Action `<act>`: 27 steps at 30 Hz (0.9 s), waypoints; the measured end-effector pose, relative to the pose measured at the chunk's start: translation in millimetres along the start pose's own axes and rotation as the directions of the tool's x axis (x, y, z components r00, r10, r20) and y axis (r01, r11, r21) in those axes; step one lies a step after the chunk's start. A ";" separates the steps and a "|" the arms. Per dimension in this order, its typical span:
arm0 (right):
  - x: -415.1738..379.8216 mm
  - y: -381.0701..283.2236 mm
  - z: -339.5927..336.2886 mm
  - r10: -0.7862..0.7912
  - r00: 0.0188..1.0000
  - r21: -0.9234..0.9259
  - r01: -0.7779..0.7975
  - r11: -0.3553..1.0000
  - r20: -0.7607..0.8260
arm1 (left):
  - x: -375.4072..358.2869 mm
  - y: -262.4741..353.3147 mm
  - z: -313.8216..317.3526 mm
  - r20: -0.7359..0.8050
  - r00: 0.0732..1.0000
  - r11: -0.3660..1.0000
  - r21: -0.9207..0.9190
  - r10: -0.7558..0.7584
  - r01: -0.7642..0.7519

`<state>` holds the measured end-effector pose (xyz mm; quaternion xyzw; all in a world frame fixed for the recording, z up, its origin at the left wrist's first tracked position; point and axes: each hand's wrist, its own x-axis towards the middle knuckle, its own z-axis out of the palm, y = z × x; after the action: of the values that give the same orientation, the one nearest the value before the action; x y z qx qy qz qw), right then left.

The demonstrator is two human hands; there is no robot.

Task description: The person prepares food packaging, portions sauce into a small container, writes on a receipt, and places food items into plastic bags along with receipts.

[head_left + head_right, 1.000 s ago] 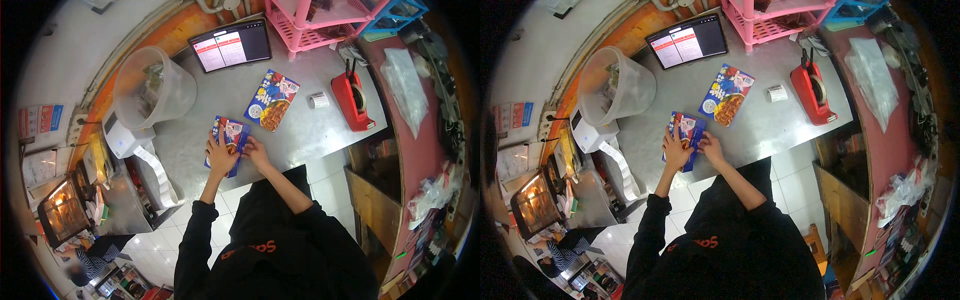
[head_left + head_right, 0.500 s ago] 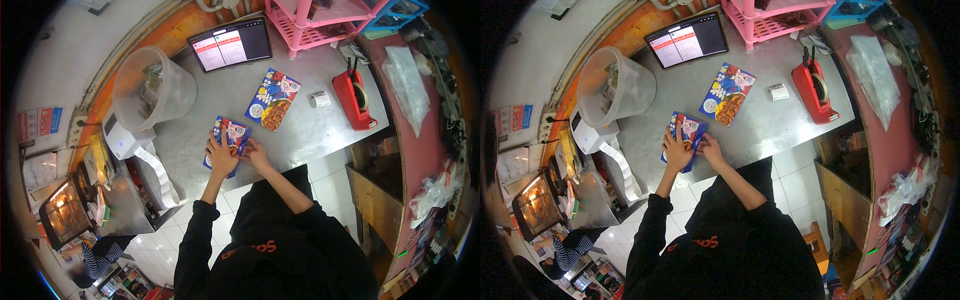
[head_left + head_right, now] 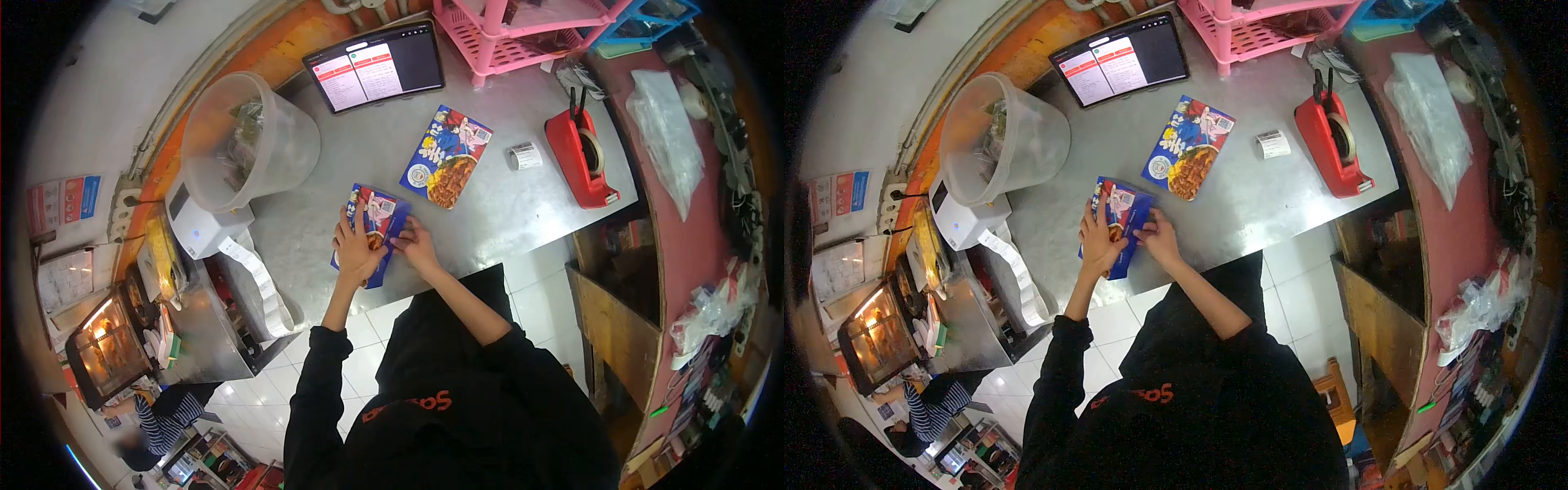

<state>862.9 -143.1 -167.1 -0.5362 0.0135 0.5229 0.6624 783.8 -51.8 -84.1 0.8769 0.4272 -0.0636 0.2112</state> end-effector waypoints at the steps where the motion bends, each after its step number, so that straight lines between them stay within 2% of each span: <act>1: 1.8 2.1 -0.7 -0.016 1.000 -0.025 0.017 1.000 0.017 | 0.0 -1.5 -1.0 0.003 1.000 0.999 -0.044 0.010 -0.010; 2: 2.3 4.5 -1.6 -0.015 1.000 -0.021 0.015 1.000 0.016 | 0.1 -2.8 -2.0 0.005 1.000 0.996 -0.087 0.020 -0.020; 5: 0.9 1.3 -0.5 0.004 1.000 0.015 -0.004 1.000 -0.005 | 0.3 3.9 -3.3 -0.008 1.000 0.998 -0.055 -0.006 0.006; 8: 2.6 2.8 0.3 -0.018 1.000 -0.055 0.018 0.998 -0.001 | 2.0 7.9 -2.3 -0.026 0.999 0.999 -0.039 -0.037 0.036; 10: 3.9 4.7 2.7 -0.106 0.994 -0.127 0.103 0.987 -0.016 | 1.8 7.8 -4.4 -0.033 0.999 0.998 -0.064 -0.027 0.025; 14: 0.3 -6.2 3.1 -0.037 0.999 -0.177 0.039 0.983 0.013 | 3.6 6.9 -8.4 -0.025 1.000 0.993 -0.121 -0.019 0.016; 16: 5.1 3.5 1.0 -0.175 0.985 -0.203 0.169 0.964 -0.007 | 2.4 11.0 -7.1 -0.032 0.999 0.996 -0.088 -0.028 0.025; 20: 11.7 14.0 -5.3 -0.173 0.985 -0.246 0.168 0.955 0.003 | 0.4 13.0 -1.1 -0.069 0.997 0.999 -0.030 -0.023 0.021; 22: 8.0 7.4 -6.4 -0.110 0.991 -0.101 0.117 0.988 0.070 | 0.1 10.7 4.8 -0.085 0.996 1.000 -0.003 -0.008 0.008; 23: 5.7 4.0 -7.0 -0.108 0.992 -0.103 0.114 0.988 0.071 | -0.2 9.4 7.6 -0.102 0.995 1.000 0.024 0.007 -0.005; 25: 2.8 -2.0 -7.9 -0.004 0.991 0.096 -0.009 0.995 0.131 | 0.4 9.2 10.7 -0.097 0.995 0.999 0.049 0.002 0.002; 27: 1.8 -4.8 -6.7 0.005 0.991 0.096 -0.018 0.995 0.131 | 0.3 9.0 12.6 -0.094 0.996 0.997 0.075 -0.003 0.010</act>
<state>870.8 -146.2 -167.7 -0.4680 -0.0015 0.5596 0.6840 791.9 -61.8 -92.8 0.8849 0.4366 -0.0393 0.1575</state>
